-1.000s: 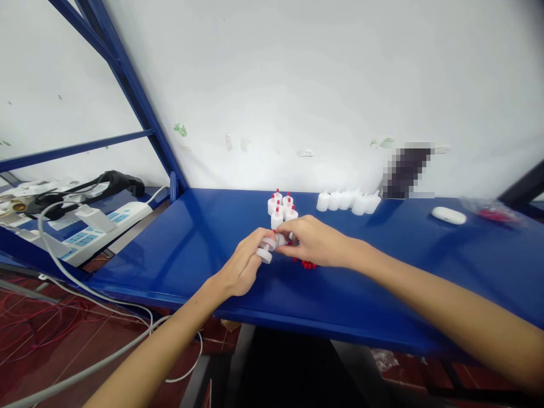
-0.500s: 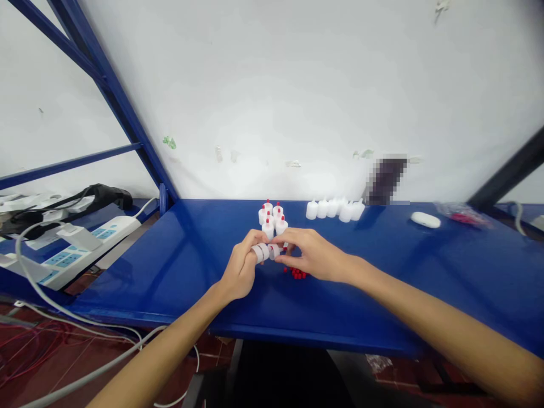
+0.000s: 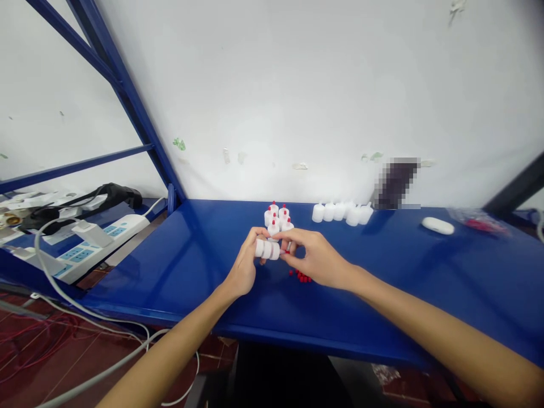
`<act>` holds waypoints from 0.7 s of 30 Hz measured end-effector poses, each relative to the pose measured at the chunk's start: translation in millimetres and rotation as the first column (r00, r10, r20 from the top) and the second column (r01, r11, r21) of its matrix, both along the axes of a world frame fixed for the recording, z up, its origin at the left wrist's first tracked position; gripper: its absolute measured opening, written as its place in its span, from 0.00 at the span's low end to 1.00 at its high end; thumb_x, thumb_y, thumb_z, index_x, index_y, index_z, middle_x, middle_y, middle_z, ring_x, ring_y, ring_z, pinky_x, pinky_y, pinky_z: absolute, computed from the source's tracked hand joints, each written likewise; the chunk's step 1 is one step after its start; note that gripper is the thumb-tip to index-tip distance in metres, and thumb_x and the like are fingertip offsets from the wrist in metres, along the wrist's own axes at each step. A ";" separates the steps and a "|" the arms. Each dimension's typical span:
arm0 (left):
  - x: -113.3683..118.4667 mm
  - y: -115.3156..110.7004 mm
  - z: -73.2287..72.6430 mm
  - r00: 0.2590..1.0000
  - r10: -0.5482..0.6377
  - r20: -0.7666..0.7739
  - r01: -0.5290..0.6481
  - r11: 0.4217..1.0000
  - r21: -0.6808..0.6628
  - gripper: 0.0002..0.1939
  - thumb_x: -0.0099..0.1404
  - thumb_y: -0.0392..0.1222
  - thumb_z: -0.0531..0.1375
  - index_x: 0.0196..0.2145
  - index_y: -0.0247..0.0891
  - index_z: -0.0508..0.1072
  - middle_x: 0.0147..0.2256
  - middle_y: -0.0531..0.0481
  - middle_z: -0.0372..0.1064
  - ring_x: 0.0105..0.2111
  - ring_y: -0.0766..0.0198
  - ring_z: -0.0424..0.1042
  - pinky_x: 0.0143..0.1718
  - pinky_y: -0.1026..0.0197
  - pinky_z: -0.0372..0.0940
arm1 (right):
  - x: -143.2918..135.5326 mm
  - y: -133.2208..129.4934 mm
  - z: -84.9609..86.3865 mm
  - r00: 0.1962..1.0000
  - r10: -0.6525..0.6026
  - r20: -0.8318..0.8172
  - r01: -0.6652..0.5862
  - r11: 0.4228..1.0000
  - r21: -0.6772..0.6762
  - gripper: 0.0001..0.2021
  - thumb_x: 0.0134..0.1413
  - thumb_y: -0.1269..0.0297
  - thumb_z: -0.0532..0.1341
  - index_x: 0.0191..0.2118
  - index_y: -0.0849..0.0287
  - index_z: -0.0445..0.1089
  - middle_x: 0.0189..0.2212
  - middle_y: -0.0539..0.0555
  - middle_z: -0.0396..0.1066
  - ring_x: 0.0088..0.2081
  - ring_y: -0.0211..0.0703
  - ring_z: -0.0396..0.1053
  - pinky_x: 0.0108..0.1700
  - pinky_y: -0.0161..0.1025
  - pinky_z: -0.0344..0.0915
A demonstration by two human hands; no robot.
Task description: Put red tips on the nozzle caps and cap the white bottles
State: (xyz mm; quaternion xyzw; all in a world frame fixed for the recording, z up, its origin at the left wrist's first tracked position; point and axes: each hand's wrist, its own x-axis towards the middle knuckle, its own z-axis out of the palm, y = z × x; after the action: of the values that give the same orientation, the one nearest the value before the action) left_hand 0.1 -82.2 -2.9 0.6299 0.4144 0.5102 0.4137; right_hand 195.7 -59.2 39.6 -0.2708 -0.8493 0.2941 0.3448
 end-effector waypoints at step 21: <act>-29.2 18.3 -12.8 0.674 0.201 -0.710 0.034 0.953 0.302 0.18 0.61 0.27 0.50 0.45 0.35 0.73 0.40 0.43 0.68 0.41 0.55 0.68 0.47 0.52 0.63 | -28.9 35.9 10.4 0.908 -0.110 0.405 0.007 0.969 0.248 0.10 0.58 0.75 0.60 0.45 0.64 0.74 0.33 0.57 0.76 0.34 0.43 0.71 0.38 0.38 0.62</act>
State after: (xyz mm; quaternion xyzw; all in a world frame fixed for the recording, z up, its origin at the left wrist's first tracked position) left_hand -29.1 -63.9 -15.6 0.8149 0.4945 0.2883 0.0916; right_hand 166.8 -23.3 50.0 -0.3088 -0.9238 0.1142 0.1954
